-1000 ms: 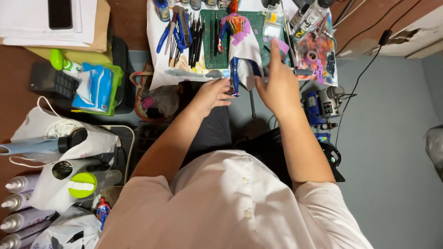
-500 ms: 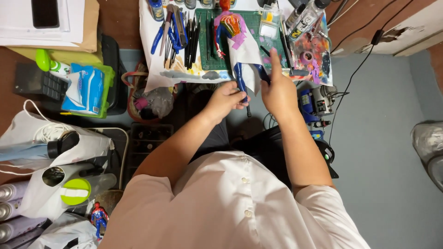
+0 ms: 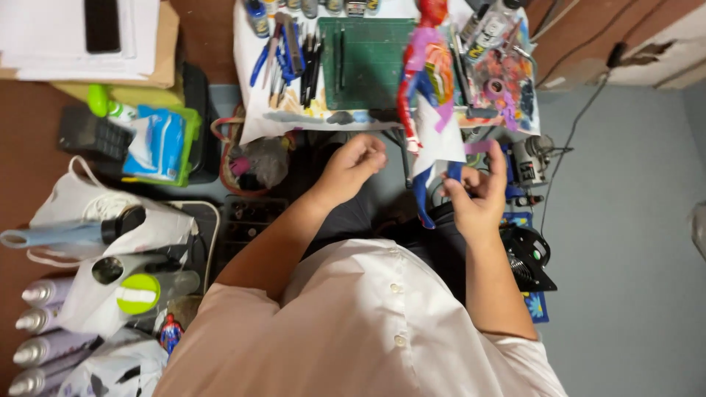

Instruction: Carefully applying masking tape and paper to an action figure to protect specific areas during a painting process.

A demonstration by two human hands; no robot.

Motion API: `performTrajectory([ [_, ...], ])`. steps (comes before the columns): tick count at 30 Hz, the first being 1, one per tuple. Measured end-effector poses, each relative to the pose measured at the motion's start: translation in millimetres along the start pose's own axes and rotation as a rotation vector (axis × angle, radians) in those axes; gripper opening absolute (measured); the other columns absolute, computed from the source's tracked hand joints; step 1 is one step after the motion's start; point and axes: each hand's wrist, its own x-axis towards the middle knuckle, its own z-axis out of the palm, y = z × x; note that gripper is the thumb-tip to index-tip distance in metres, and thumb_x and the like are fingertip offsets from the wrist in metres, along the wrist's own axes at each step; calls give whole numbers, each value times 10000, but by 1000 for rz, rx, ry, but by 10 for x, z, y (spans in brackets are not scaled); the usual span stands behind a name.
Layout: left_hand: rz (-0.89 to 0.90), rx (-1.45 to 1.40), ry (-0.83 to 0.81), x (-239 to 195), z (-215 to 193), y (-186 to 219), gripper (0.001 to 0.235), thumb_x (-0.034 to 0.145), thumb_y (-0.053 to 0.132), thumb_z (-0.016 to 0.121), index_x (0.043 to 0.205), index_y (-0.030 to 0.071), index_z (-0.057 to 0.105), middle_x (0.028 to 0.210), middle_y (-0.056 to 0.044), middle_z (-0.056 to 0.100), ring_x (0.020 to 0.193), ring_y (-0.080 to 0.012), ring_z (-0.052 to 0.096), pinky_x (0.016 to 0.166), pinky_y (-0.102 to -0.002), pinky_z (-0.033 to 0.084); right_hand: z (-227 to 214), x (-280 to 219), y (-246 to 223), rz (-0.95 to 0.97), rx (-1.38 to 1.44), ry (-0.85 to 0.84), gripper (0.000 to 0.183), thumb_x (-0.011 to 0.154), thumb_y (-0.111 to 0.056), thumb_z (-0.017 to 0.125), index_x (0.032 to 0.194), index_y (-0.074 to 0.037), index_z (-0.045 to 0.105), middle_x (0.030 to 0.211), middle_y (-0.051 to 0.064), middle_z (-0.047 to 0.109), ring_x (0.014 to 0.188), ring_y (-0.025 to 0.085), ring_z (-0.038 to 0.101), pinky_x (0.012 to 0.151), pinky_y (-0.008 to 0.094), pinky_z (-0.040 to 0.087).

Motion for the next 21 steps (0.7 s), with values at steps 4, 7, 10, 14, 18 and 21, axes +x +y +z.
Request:
performTrajectory([
  [4, 55, 224, 46, 36, -131, 250, 161, 959, 136, 732, 1105, 77, 697, 881, -62, 732, 844, -187, 725, 753, -345, 600, -104, -23, 196, -5, -11, 44, 973, 945, 224, 633, 1677, -121, 93, 1009, 273, 703, 664, 269, 702, 569, 335, 615],
  [7, 65, 368, 82, 63, -267, 415, 171, 931, 170, 761, 1086, 116, 711, 918, -56, 756, 917, -241, 730, 803, -385, 597, -146, 2, 226, -18, -54, 83, 942, 954, 229, 638, 1674, -97, 127, 1007, 279, 701, 649, 267, 688, 540, 328, 590],
  [10, 32, 429, 182, 69, -415, 654, 124, 961, 159, 722, 1074, 110, 712, 890, -82, 724, 909, -275, 722, 833, -420, 587, -215, 22, 284, -79, -64, 103, 902, 973, 202, 659, 1672, -77, 162, 968, 288, 689, 646, 277, 667, 556, 358, 570],
  [14, 131, 440, 222, -47, -631, 783, 63, 977, 117, 676, 1038, 115, 692, 865, -45, 705, 851, -197, 694, 773, -332, 555, -205, -19, 219, -92, -48, 177, 867, 1030, 235, 626, 1683, -143, 199, 940, 255, 588, 754, 321, 646, 665, 422, 584],
  [18, 206, 225, 439, -296, -833, 688, 92, 1000, 58, 591, 982, 98, 673, 830, -23, 677, 804, -127, 661, 838, -264, 514, -76, -61, -66, 20, -64, 251, 829, 1058, 201, 558, 1703, -220, 249, 851, 110, 449, 940, 293, 657, 772, 447, 623],
  [21, 331, 22, 604, -408, -1243, 236, 125, 1031, 137, 566, 936, 64, 602, 759, -54, 591, 695, -117, 539, 676, -260, 448, -136, -115, -8, 0, -55, 202, 827, 1107, 210, 558, 1712, -273, 267, 919, 81, 377, 880, 299, 577, 784, 508, 633],
])
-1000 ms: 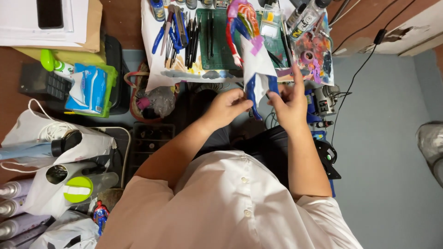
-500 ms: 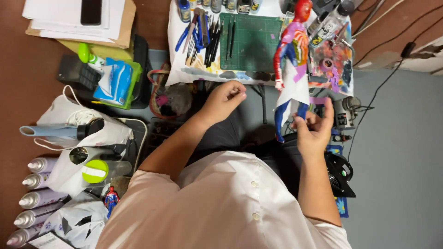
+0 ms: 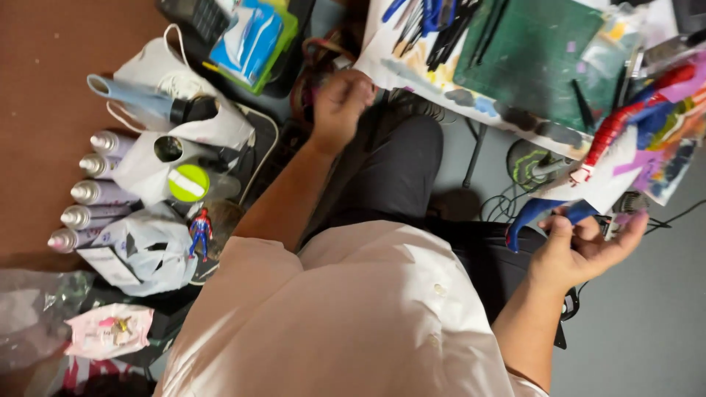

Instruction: Carefully applying masking tape and paper to an action figure to protect specific areas during a painting process.

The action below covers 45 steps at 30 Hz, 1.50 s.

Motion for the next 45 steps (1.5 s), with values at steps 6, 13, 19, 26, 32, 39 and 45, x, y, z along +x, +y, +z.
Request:
performTrajectory([
  [6, 216, 981, 320, 507, -1693, -955, 235, 890, -68, 618, 1075, 67, 671, 1027, -92, 636, 888, -236, 654, 755, -337, 547, 12, 14, 78, -16, 8, -34, 824, 1118, 180, 607, 1710, -288, 275, 897, 51, 323, 702, 182, 398, 768, 494, 605],
  [13, 6, 1679, 329, 933, -2997, -1517, 374, 777, 248, 825, 1100, 93, 718, 1080, -116, 673, 985, -387, 595, 832, -513, 500, 190, 20, -26, -23, -47, -20, 851, 1113, 171, 614, 1721, -281, 227, 842, 160, 464, 707, 315, 564, 777, 505, 583],
  [19, -196, 1971, 175, 1134, -3225, -1775, 233, 837, 349, 671, 907, 155, 780, 898, -117, 739, 841, -369, 659, 586, -522, 509, 340, 15, -123, -99, -71, -72, 802, 1050, 104, 631, 1683, -197, 240, 910, 226, 546, 721, 344, 591, 773, 490, 565],
  [26, 425, 959, 753, 1416, -2604, -648, 102, 825, 99, 668, 849, 7, 629, 792, -189, 696, 725, -330, 632, 701, -447, 527, 500, 44, -218, -95, -200, -85, 804, 1032, 107, 628, 1663, -133, 191, 950, 262, 632, 788, 305, 660, 783, 401, 582],
  [32, 427, 488, 437, 821, -1399, 466, 219, 1032, -30, 603, 1228, -23, 505, 1197, -203, 544, 1122, -346, 539, 1014, -463, 461, 620, 97, -280, -77, -201, -122, 768, 1043, 82, 614, 1650, -131, 195, 962, 240, 631, 790, 286, 645, 794, 380, 567],
  [39, -185, -522, -159, 24, -324, 697, 415, 783, 3, 584, 1185, -100, 573, 1012, -267, 663, 959, -370, 716, 968, -571, 571, 563, 223, -1, -212, -114, -113, 873, 938, 219, 648, 1638, 7, 170, 970, 297, 695, 630, 284, 659, 582, 385, 561],
  [45, -265, -903, -947, 120, 589, 1869, 299, 922, 108, 623, 1064, -152, 661, 1027, -409, 670, 1047, -531, 702, 947, -634, 548, 586, 221, -131, -241, -138, -74, 830, 946, 188, 664, 1624, 32, 211, 973, 276, 714, 630, 281, 665, 589, 387, 559],
])
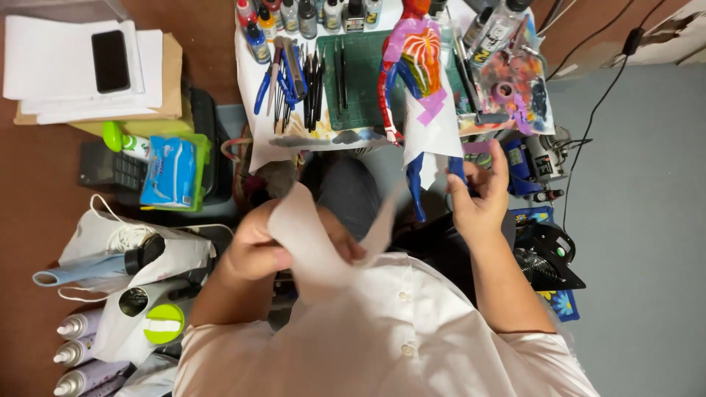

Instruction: Carefully applying masking tape and paper to an action figure to protect specific areas during a painting process.

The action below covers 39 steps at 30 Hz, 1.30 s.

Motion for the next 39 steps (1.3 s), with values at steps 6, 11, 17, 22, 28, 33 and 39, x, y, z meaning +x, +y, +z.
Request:
performTrajectory([
  [6, -65, 1018, 488, 92, -312, -443, 252, 852, 49, 685, 1040, -106, 620, 792, -259, 626, 731, -379, 642, 682, -535, 535, -8, -122, -39, 23, -20, 15, 822, 949, 161, 660, 1621, 20, 208, 993, 237, 727, 646, 255, 669, 592, 362, 559],
  [11, 33, 1142, 710, 447, -466, -499, 189, 920, 23, 666, 1036, 66, 524, 768, -85, 623, 685, -191, 575, 690, -330, 511, -47, -96, -221, 16, -127, 22, 787, 951, 142, 667, 1604, 55, 237, 1031, 234, 730, 672, 264, 681, 592, 380, 559],
  [17, 185, 1915, 558, 532, -592, -277, 120, 940, 56, 585, 1035, 126, 564, 832, -44, 668, 670, -249, 673, 617, -335, 546, -87, -9, -414, -27, -498, 43, 761, 966, 36, 733, 1598, 63, 308, 1091, 241, 747, 849, 400, 738, 689, 474, 596],
  [22, 114, 2161, 240, 702, -458, -200, 230, 931, 14, 524, 955, 154, 704, 972, 2, 649, 769, -224, 685, 685, -319, 558, -139, 54, -360, -132, -651, 38, 776, 949, 25, 769, 1593, 62, 337, 1077, 203, 757, 869, 412, 736, 733, 491, 587],
  [28, -56, 1963, 229, 792, -114, -183, 206, 936, 142, 731, 1123, 56, 732, 1086, -96, 666, 828, -291, 719, 735, -390, 593, -145, 68, -288, -126, -670, 57, 777, 944, 16, 772, 1594, 39, 346, 1074, 196, 760, 894, 417, 738, 765, 505, 580],
  [33, -314, 2070, 112, 649, 352, -104, 245, 960, 98, 651, 1195, 50, 701, 1094, -125, 637, 766, -337, 725, 644, -426, 612, -158, 152, -363, -134, -708, 65, 776, 957, 13, 763, 1608, 15, 340, 1071, 184, 762, 900, 414, 740, 787, 506, 582],
  [39, -383, 2244, -31, 547, 396, -376, 327, 937, 140, 609, 1246, 48, 668, 1097, -88, 602, 635, -254, 709, 522, -370, 597, -148, 160, -317, -130, -731, 86, 770, 945, 4, 777, 1599, 7, 370, 1066, 182, 765, 908, 407, 746, 799, 503, 585],
])
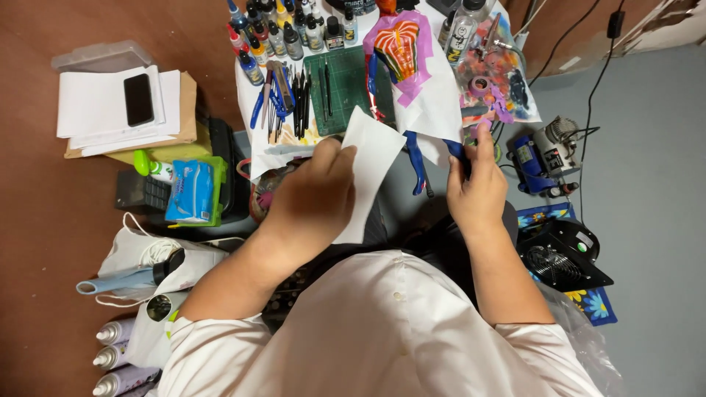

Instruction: Carefully applying masking tape and paper to an action figure to protect specific areas during a painting process.

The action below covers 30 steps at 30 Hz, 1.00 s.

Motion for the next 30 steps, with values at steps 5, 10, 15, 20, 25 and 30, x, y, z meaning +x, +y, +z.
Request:
performTrajectory([
  [5, 9, -69, -20, 61, 51, 204, 391, 930, 190, 600, 1281, 24, 643, 1081, -105, 593, 634, -275, 712, 481, -364, 579, 35, -14, -16, -3, -30, -18, 789, 934, -17, 786, 1599, 1, 362, 1062, 176, 764, 900, 390, 746, 773, 491, 597],
  [10, 9, -341, -208, 160, 75, 353, 418, 955, 168, 535, 1327, -9, 612, 1166, -156, 610, 714, -316, 732, 541, -396, 604, 18, 13, -30, 17, -40, -20, 782, 937, -12, 784, 1599, -8, 368, 1065, 157, 767, 912, 372, 747, 793, 476, 607],
  [15, 51, -476, 75, 214, 323, 361, 370, 970, 122, 563, 1325, 33, 612, 1095, -113, 602, 765, -337, 716, 620, -413, 609, -17, 17, -52, 16, -13, -6, 761, 950, -3, 770, 1593, -1, 364, 1079, 161, 763, 910, 375, 741, 775, 470, 598],
  [20, 28, -678, 159, 204, 479, 362, 317, 996, 172, 567, 1305, 142, 630, 1094, -16, 615, 889, -268, 718, 721, -363, 604, -19, 12, -18, 24, 9, -15, 755, 962, -9, 758, 1596, 6, 349, 1080, 167, 756, 927, 389, 732, 774, 486, 586],
  [25, -50, -855, 43, 119, 561, 364, 329, 972, 140, 573, 1293, 164, 643, 1133, -34, 634, 995, -286, 722, 802, -377, 611, -76, 40, -43, 32, 29, -19, 773, 975, -4, 745, 1619, -6, 318, 1095, 159, 755, 932, 377, 738, 800, 470, 592],
  [30, -116, -737, 53, 80, 534, 328, 337, 963, 96, 590, 1297, 132, 622, 1156, -73, 626, 1001, -314, 713, 816, -426, 610, -54, -49, 104, 56, 109, -40, 716, 1017, 2, 698, 1619, 4, 309, 1131, 218, 740, 977, 432, 721, 834, 532, 565],
])
